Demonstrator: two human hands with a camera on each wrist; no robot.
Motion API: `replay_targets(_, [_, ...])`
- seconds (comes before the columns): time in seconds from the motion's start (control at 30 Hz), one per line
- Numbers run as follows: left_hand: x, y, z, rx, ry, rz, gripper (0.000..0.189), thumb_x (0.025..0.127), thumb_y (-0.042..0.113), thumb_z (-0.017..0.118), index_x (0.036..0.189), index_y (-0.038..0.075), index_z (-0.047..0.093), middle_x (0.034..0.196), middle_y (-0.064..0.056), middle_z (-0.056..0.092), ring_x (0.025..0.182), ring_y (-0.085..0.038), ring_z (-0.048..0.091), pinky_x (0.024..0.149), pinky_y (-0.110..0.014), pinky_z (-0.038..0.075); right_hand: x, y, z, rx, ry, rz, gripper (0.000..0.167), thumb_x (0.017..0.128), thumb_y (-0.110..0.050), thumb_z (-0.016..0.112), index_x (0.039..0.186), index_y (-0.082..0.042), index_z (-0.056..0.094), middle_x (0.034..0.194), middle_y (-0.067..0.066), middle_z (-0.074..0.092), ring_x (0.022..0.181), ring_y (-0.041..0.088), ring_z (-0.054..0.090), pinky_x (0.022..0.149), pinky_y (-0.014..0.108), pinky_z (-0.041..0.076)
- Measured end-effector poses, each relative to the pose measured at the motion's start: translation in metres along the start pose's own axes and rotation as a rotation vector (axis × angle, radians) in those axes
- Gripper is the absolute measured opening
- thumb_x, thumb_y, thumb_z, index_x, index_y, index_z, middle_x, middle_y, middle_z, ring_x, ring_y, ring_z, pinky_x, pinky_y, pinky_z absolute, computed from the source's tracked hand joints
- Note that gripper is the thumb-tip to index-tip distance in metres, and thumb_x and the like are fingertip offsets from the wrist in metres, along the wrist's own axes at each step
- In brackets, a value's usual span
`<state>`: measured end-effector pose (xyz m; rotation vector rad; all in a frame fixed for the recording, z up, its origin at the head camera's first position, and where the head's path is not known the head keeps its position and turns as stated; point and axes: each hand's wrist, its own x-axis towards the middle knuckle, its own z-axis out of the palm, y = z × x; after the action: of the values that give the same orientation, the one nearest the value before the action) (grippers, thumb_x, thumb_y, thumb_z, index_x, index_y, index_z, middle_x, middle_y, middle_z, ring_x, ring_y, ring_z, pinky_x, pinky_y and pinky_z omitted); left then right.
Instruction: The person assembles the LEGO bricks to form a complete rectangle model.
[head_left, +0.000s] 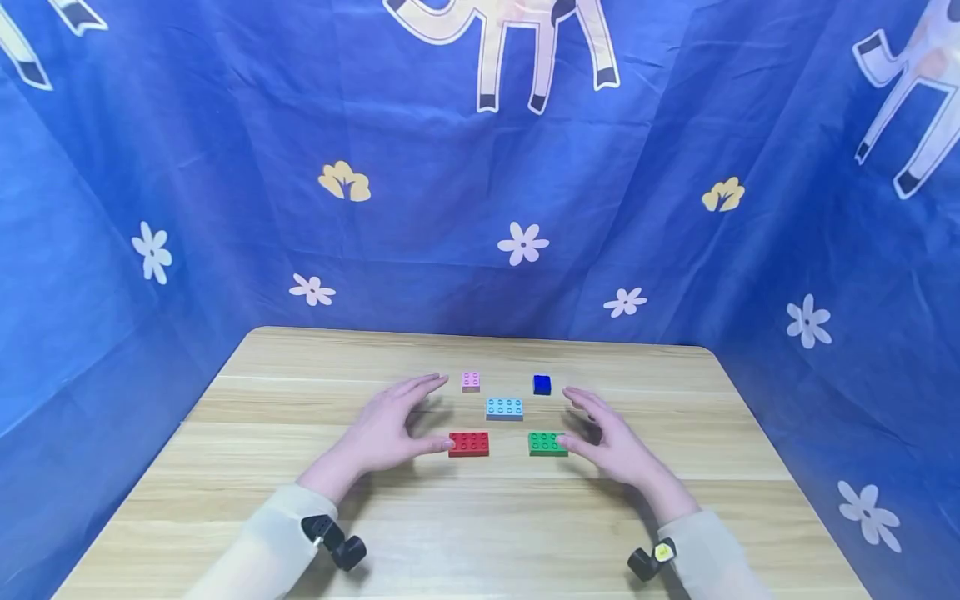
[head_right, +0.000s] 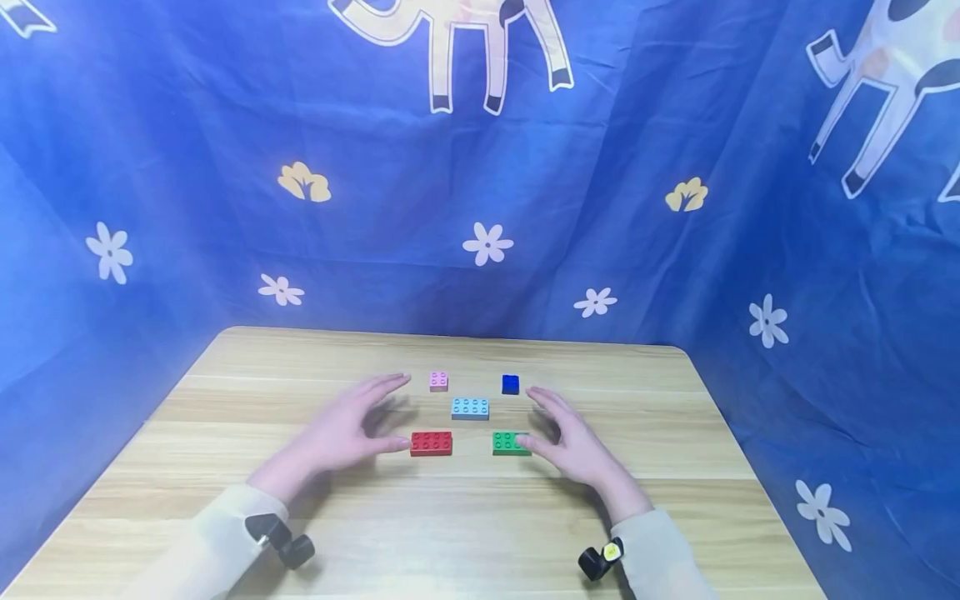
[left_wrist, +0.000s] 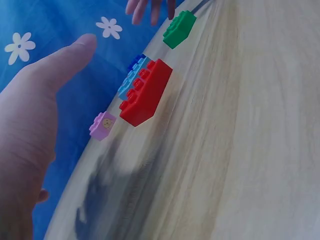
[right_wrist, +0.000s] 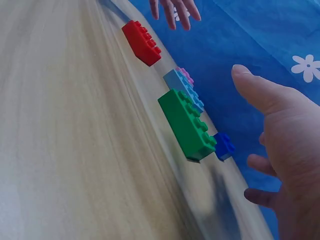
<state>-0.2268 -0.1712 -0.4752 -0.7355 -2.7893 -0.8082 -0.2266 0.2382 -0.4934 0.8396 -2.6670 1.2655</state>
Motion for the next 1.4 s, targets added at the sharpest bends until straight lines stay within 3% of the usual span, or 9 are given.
replay_targets(0.27, [-0.001,-0.004,0.011,-0.172,-0.044,-0.016,0.099,0.079,0.070,0.084,0.160,0.024,0.049,0.162,-0.003,0.047,0.149,-0.030,0.042,0.119,-0.059,0.032,-0.002,0.007,0.009,0.086,0.017,-0.007,0.070,0.093,-0.020,0.085,0.151,0.002,0.053,0.152,0.018,0.054,0.131,0.043,0.059,0.115,0.058,0.037])
replay_targets(0.53, [0.000,-0.003,0.021,-0.248,-0.010,0.033,0.092,0.077,0.064,0.088,0.148,0.012,0.062,0.149,-0.005,0.060,0.140,-0.031,0.053,0.118,-0.055,0.037,-0.005,0.016,0.015,0.115,0.010,0.014,0.065,0.090,-0.026,0.087,0.144,0.001,0.062,0.137,0.016,0.067,0.124,0.032,0.066,0.112,0.055,0.043])
replay_targets(0.9, [0.001,-0.002,0.033,-0.294,-0.040,0.030,0.080,0.078,0.058,0.090,0.137,0.008,0.071,0.136,0.000,0.070,0.129,-0.025,0.062,0.114,-0.050,0.042,-0.008,0.020,0.020,0.142,0.022,0.035,0.048,0.088,-0.026,0.089,0.129,-0.004,0.074,0.128,0.006,0.072,0.113,0.026,0.069,0.102,0.045,0.053])
replay_targets(1.1, [0.003,0.002,0.037,-0.302,-0.042,0.052,0.065,0.082,0.047,0.091,0.129,0.006,0.075,0.125,0.001,0.074,0.116,-0.021,0.069,0.104,-0.046,0.052,-0.007,0.020,0.022,0.133,0.020,0.058,0.044,0.088,-0.027,0.090,0.125,-0.007,0.077,0.124,0.002,0.074,0.111,0.023,0.069,0.101,0.042,0.053])
replay_targets(1.4, [0.004,0.000,0.043,-0.306,-0.049,0.064,0.049,0.085,0.037,0.091,0.122,0.006,0.079,0.115,0.002,0.075,0.100,-0.014,0.068,0.087,-0.034,0.057,-0.006,0.022,0.025,0.100,0.008,0.076,0.036,0.091,-0.027,0.087,0.122,-0.011,0.079,0.123,-0.002,0.073,0.115,0.022,0.067,0.104,0.042,0.051])
